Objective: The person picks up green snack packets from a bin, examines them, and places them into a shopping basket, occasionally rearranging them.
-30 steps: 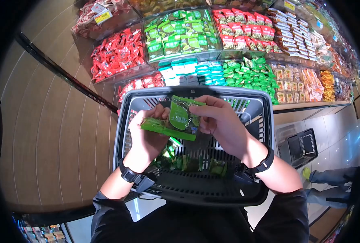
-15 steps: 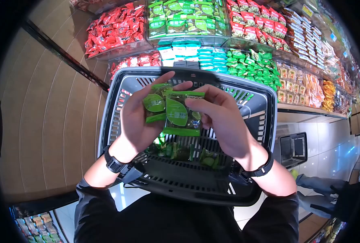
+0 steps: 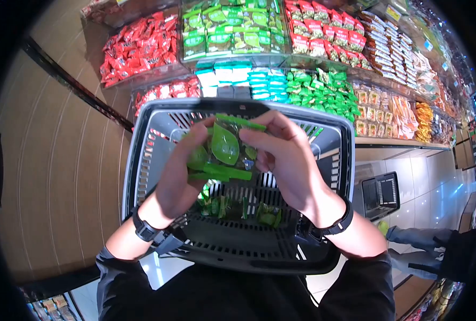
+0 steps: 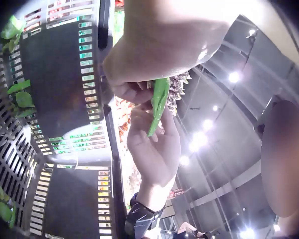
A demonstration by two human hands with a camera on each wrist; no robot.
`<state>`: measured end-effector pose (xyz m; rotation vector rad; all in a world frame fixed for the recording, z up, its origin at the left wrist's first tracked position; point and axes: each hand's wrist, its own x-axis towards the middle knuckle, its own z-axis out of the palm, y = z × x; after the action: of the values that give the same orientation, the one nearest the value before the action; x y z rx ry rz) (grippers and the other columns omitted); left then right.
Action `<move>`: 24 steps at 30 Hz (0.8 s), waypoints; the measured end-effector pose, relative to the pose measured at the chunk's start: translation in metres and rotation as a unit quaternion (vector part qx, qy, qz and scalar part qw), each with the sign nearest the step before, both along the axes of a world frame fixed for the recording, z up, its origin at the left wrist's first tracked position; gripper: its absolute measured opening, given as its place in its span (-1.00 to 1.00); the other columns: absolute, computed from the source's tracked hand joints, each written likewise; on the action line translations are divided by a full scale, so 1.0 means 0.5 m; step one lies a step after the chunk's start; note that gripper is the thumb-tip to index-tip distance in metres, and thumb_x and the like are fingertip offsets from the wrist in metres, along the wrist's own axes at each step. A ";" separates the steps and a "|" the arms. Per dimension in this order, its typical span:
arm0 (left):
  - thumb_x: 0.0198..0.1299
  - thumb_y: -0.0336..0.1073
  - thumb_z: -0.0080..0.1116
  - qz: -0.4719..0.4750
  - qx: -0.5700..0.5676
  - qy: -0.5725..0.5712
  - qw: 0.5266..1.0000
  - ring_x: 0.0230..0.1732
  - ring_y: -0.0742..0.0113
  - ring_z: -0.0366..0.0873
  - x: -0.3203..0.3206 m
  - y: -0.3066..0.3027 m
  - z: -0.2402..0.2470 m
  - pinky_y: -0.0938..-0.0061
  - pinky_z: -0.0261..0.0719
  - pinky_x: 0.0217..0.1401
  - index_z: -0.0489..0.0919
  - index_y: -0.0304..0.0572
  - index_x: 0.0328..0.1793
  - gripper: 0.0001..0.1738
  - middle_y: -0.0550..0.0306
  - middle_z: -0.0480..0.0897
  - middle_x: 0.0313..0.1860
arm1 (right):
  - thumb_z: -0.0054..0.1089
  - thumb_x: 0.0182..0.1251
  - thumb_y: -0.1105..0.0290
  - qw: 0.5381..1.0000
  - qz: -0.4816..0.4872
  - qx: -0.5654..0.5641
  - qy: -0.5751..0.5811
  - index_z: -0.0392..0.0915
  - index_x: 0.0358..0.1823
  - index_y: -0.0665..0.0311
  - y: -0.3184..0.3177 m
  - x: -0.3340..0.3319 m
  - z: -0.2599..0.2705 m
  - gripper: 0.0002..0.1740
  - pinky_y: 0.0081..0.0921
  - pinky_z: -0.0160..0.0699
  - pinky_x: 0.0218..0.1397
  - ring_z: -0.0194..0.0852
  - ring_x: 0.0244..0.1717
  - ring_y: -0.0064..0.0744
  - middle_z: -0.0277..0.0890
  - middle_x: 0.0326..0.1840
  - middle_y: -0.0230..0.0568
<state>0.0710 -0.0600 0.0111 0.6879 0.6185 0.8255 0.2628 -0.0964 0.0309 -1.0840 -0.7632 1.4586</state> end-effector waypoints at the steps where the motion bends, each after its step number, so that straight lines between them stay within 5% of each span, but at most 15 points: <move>1: 0.40 -0.21 0.25 -0.001 -0.004 -0.015 1.000 0.14 0.36 0.65 -0.003 -0.002 0.001 0.31 0.76 0.06 0.37 -0.10 0.45 -0.45 0.16 0.60 0.18 | 0.33 0.37 0.47 1.000 0.002 -0.006 -0.002 0.58 -0.19 0.19 0.000 0.000 0.003 -0.91 -0.69 0.12 -0.43 0.19 -0.53 -0.78 0.41 -0.42 -0.57; 5: 0.27 -0.40 0.37 -0.025 0.034 0.015 0.999 0.13 0.35 0.65 -0.001 -0.001 -0.010 0.32 0.76 0.07 0.36 -0.13 0.43 -0.36 0.16 0.60 0.16 | 0.35 0.38 0.44 0.998 0.012 -0.009 -0.054 0.59 -0.19 0.20 0.002 -0.003 0.003 -0.92 -0.70 0.12 -0.46 0.20 -0.52 -0.78 0.43 -0.41 -0.56; 12: 0.31 -0.45 0.29 0.002 0.027 0.002 1.000 0.13 0.35 0.65 -0.006 -0.008 0.011 0.38 0.69 0.19 0.37 -0.22 0.39 -0.45 0.12 0.62 0.16 | 0.43 0.35 0.31 0.995 0.074 -0.013 -0.067 0.60 -0.15 0.21 0.023 0.003 0.001 -0.80 -0.70 0.11 -0.50 0.25 -0.53 -0.79 0.42 -0.47 -0.55; 17: 0.35 -0.36 0.27 -0.028 0.001 -0.025 0.999 0.00 0.33 0.69 -0.013 0.010 -0.004 0.39 0.75 -0.02 0.41 -0.19 0.40 -0.48 0.06 0.66 0.12 | 0.22 0.44 0.45 0.986 0.076 0.123 -0.088 0.57 -0.30 0.20 0.059 0.063 0.007 -0.91 -0.71 0.14 -0.55 0.27 -0.59 -0.79 0.41 -0.48 -0.54; 20: 0.35 -0.36 0.27 -0.033 -0.004 -0.009 0.999 -0.03 0.34 0.68 -0.016 0.012 0.029 0.39 0.74 -0.05 0.42 -0.17 0.39 -0.50 0.02 0.65 0.14 | 0.25 0.43 0.41 0.977 0.004 0.094 -0.193 0.64 -0.09 0.23 0.109 0.094 0.115 -0.89 -0.69 0.21 -0.52 0.32 -0.53 -0.75 0.55 -0.34 -0.48; 24: 0.35 -0.35 0.27 -0.054 0.034 -0.011 0.998 0.00 0.27 0.69 -0.022 0.015 0.029 0.33 0.71 0.06 0.41 -0.12 0.43 -0.46 0.00 0.65 0.16 | 0.28 0.45 0.41 0.927 -0.083 0.108 -0.350 0.64 -0.09 0.29 0.237 0.143 0.221 -0.87 -0.62 0.38 -0.43 0.42 -0.47 -0.66 0.60 -0.38 -0.47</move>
<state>0.0601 -0.0525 0.0256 0.7657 0.5307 0.7556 0.3343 0.0221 0.1415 -1.4695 -1.2596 0.7992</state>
